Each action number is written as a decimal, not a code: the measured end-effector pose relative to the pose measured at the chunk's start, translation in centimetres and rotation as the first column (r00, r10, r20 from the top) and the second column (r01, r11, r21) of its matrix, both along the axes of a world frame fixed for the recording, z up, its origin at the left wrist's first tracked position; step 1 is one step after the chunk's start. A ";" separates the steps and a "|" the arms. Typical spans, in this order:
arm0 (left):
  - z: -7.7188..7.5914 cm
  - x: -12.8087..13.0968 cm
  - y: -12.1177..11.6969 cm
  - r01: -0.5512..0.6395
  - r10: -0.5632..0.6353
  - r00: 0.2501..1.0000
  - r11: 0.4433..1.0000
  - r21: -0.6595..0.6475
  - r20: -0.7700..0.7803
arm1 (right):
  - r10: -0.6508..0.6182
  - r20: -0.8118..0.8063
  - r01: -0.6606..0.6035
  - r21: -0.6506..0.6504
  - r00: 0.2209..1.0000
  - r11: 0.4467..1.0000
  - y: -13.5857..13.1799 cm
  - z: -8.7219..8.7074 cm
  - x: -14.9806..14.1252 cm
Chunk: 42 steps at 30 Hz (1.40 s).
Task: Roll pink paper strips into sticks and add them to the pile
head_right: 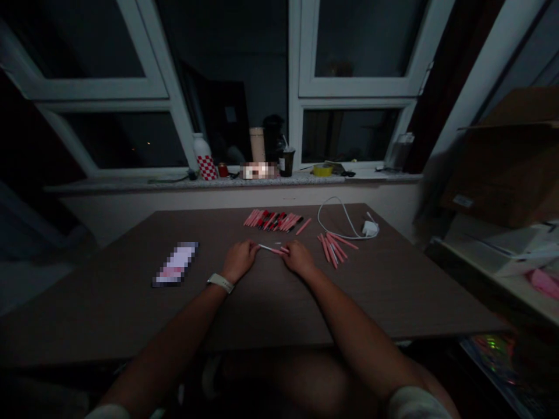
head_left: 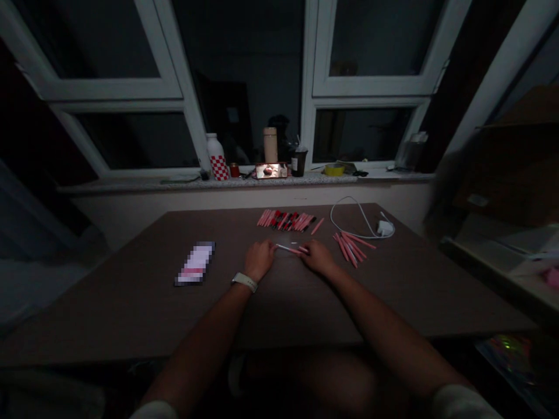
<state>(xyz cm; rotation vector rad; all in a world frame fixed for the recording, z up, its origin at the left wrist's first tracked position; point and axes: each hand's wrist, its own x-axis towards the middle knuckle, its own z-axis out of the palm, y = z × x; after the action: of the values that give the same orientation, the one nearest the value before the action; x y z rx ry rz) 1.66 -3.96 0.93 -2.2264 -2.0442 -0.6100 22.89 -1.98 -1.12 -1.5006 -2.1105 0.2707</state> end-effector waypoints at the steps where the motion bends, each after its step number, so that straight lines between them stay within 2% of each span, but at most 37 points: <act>1: 0.1 0.0 0.0 -0.015 0.015 1.000 1.000 -0.004 0.007 | 0.003 0.002 -0.003 0.002 1.000 1.000 0.0 0.0 0.0; 8: 0.0 -0.5 0.2 -0.100 0.100 0.995 0.995 0.016 0.024 | 0.009 0.006 -0.009 0.025 1.000 1.000 0.0 -0.2 0.2; 13: -0.5 -0.6 0.6 -0.081 0.081 0.996 0.996 0.019 0.044 | 0.027 -0.021 -0.027 0.036 0.999 0.999 0.6 -0.2 0.4; 19: -0.7 -0.1 0.7 -0.035 0.028 0.993 0.998 0.058 0.112 | 0.026 -0.059 -0.019 0.111 0.998 0.994 2.8 -0.4 0.6; 24: -0.5 0.0 0.6 -0.006 -0.003 0.990 0.998 0.062 0.141 | 0.050 -0.093 -0.047 0.038 0.994 0.998 4.2 -0.4 -0.2; 28: -0.5 0.0 0.6 0.000 -0.006 0.994 0.998 0.061 0.112 | 0.011 -0.039 -0.011 -0.014 0.999 1.000 4.4 -0.4 -0.5; 31: -0.4 0.0 0.6 0.023 -0.032 0.994 0.997 0.079 0.106 | -0.011 -0.059 0.010 -0.009 0.998 1.000 4.4 -0.7 -0.5; 35: -0.5 0.1 0.5 0.073 -0.093 0.984 0.989 0.131 0.151 | 0.011 -0.147 0.000 0.077 0.989 0.997 4.6 -1.2 -0.4; 38: -0.8 0.2 0.7 0.165 -0.198 0.957 0.973 0.163 0.210 | 0.048 -0.251 -0.008 0.159 0.967 0.987 4.7 -1.5 0.0; 42: -1.3 0.4 1.2 0.304 -0.352 0.896 0.931 0.203 0.270 | 0.083 -0.386 -0.029 0.144 0.919 0.989 4.3 -1.3 0.6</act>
<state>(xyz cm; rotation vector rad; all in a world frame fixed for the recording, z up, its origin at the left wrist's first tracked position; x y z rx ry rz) 2.07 -2.79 -0.41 -2.5317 -1.6566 -1.1641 23.46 2.32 -2.41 -1.1931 -1.8127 0.4041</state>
